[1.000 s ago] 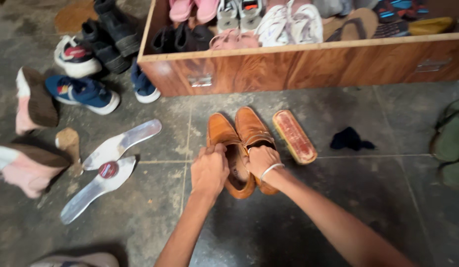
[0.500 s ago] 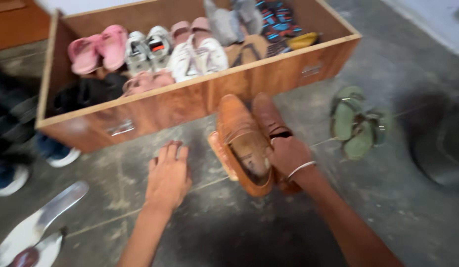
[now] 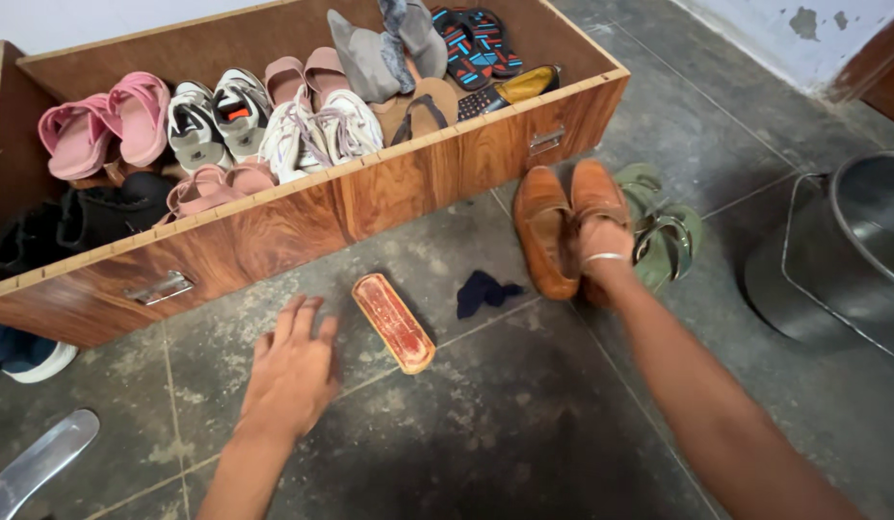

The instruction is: The person scrubs a pair of brown leather loafers with a brush, cleaning the uppers and soles. They then switch to a pair of blue sneakers and scrub the uppers and soles with the same brush.

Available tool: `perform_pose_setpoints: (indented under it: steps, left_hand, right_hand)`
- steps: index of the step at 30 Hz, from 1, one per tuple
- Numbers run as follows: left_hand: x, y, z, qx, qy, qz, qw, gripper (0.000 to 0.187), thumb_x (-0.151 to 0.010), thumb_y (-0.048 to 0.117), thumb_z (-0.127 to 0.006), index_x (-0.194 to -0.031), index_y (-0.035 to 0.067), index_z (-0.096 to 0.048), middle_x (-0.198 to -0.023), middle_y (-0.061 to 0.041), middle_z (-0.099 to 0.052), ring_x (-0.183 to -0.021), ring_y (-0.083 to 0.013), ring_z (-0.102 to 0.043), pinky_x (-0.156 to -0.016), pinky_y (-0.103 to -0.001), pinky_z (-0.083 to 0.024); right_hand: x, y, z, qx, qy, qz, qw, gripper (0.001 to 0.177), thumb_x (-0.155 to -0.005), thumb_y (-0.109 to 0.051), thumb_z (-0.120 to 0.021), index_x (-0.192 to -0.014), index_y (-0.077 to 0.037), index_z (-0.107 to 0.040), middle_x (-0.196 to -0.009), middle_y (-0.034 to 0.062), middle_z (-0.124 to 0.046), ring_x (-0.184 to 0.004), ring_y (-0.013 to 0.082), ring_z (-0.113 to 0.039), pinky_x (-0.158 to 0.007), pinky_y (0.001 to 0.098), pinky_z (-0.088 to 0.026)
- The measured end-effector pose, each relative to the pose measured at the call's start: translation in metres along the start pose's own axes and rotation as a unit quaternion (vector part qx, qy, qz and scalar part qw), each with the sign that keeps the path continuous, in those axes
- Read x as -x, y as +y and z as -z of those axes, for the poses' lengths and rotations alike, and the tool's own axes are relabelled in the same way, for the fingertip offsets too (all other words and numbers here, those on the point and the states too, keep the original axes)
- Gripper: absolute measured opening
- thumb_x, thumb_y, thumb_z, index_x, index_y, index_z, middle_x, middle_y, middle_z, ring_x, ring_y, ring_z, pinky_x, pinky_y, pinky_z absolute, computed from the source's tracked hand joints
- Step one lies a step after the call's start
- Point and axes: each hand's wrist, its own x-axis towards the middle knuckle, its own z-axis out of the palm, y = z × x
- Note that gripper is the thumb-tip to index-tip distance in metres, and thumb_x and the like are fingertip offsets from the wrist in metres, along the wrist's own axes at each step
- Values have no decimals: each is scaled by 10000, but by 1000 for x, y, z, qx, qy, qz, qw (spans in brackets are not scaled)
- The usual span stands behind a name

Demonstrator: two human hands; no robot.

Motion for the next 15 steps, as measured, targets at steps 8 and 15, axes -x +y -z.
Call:
perform_pose_setpoints:
  steps: [8,15]
  left_hand:
    - [12,-11,-12,-11,3,9,1000,458,-847,147,-611,-1302,132,-559,-1547,-104,-381,-1488,-287,-281,-1089,-529,-376]
    - [23,-34,-3,42,121,75,989,413,-855,57,-599,-1254,156,-639,-1187,-74,-701,-1170,-256,-617,-1002,-431,-460]
  right_hand:
    - [-10,9,-23,59,-51,-5,997,261,-945,-315,-623,-993,-101,-764,-1023,173,-769,-926,330,-761,-758,453,-602]
    - [41,-83,88,-64,134,125,981,324,-1006,-354,-600,-917,-65,-718,-904,199,-734,-792,394,-720,-718,494,-575]
